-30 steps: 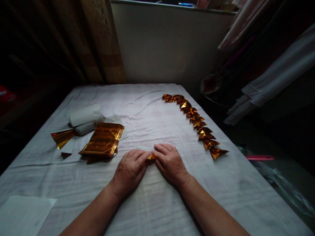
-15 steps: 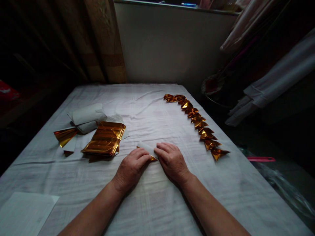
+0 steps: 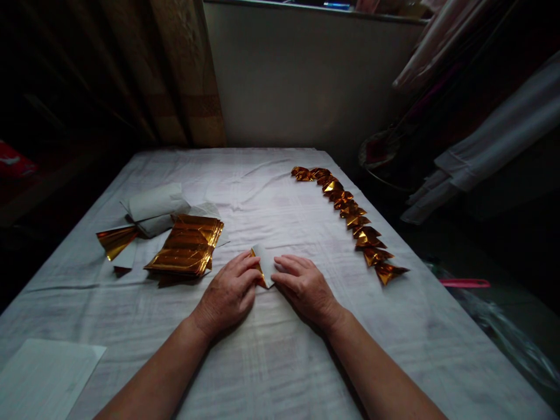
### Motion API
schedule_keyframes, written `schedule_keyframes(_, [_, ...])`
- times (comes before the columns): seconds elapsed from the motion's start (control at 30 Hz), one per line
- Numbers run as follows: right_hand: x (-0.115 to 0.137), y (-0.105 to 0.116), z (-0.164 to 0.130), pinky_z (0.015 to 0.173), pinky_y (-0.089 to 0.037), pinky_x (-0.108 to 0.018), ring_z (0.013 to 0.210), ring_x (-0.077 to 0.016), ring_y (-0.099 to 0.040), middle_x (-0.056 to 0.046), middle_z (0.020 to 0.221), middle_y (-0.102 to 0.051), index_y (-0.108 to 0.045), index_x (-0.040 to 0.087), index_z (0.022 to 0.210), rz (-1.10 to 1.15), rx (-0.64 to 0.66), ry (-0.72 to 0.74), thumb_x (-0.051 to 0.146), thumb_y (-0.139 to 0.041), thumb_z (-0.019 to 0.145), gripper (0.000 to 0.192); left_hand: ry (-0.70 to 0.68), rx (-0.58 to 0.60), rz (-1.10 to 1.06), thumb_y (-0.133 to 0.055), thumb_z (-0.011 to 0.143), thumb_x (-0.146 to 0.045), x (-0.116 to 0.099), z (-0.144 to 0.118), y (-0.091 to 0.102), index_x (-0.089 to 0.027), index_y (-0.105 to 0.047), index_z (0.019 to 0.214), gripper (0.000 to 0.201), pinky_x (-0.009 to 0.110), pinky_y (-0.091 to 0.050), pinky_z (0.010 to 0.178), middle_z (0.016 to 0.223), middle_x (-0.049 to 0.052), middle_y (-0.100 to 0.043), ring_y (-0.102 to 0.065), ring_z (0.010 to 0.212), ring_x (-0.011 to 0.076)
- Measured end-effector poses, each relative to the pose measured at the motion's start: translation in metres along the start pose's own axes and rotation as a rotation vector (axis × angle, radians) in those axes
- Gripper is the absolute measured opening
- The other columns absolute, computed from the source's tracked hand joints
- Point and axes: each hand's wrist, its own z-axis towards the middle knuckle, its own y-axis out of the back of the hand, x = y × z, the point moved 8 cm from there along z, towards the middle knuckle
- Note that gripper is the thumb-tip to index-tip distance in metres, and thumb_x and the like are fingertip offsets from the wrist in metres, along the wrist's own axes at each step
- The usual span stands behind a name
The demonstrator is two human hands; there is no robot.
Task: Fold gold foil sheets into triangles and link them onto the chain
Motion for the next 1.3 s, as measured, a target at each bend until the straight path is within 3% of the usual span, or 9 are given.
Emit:
schedule_keyframes(0.27, [0.017, 0.003, 0.000, 0.100, -0.046, -0.037, 0.117, -0.0213, -0.060, -0.004, 0.120, -0.071, -0.074, 0.025, 0.093, 0.081, -0.020, 0.073, 0.026, -0.055, 0.096, 0.020, 0.043, 0.008, -0.013, -0.053, 0.094, -0.023, 0.004, 0.000, -0.004, -0.022, -0.065, 0.094, 0.012, 0.047, -0.041, 0.110, 0.123, 0.007, -0.067, -0.060, 0.118, 0.0218])
schedule_keyframes(0.53, [-0.003, -0.005, -0.001, 0.100, -0.046, -0.043, 0.117, -0.0246, -0.060, -0.005, 0.117, -0.072, -0.072, 0.025, 0.094, 0.184, -0.050, -0.031, 0.023, -0.062, 0.091, 0.011, 0.121, 0.012, -0.034, -0.061, 0.087, -0.022, 0.005, 0.001, -0.006, -0.022, -0.061, 0.091, 0.003, 0.049, -0.038, 0.111, 0.120, 0.005, -0.068, -0.061, 0.115, 0.0219])
schedule_keyframes(0.83, [-0.005, -0.011, 0.006, 0.100, -0.041, -0.046, 0.119, -0.0258, -0.058, -0.005, 0.119, -0.071, -0.066, 0.024, 0.084, 0.213, -0.029, -0.208, 0.021, -0.066, 0.087, 0.005, 0.096, -0.003, -0.063, -0.056, 0.092, -0.025, 0.001, 0.004, -0.003, -0.022, -0.060, 0.089, 0.005, 0.046, -0.042, 0.106, 0.115, 0.005, -0.068, -0.061, 0.112, 0.0216])
schedule_keyframes(1.3, [-0.001, -0.011, 0.008, 0.100, -0.040, -0.045, 0.118, -0.0257, -0.058, -0.007, 0.119, -0.069, -0.064, 0.023, 0.083, 0.220, -0.026, -0.246, 0.023, -0.068, 0.084, 0.005, 0.115, -0.015, -0.045, -0.064, 0.087, -0.026, 0.002, 0.003, -0.006, -0.022, -0.059, 0.088, 0.006, 0.048, -0.040, 0.109, 0.116, 0.006, -0.067, -0.059, 0.114, 0.0227])
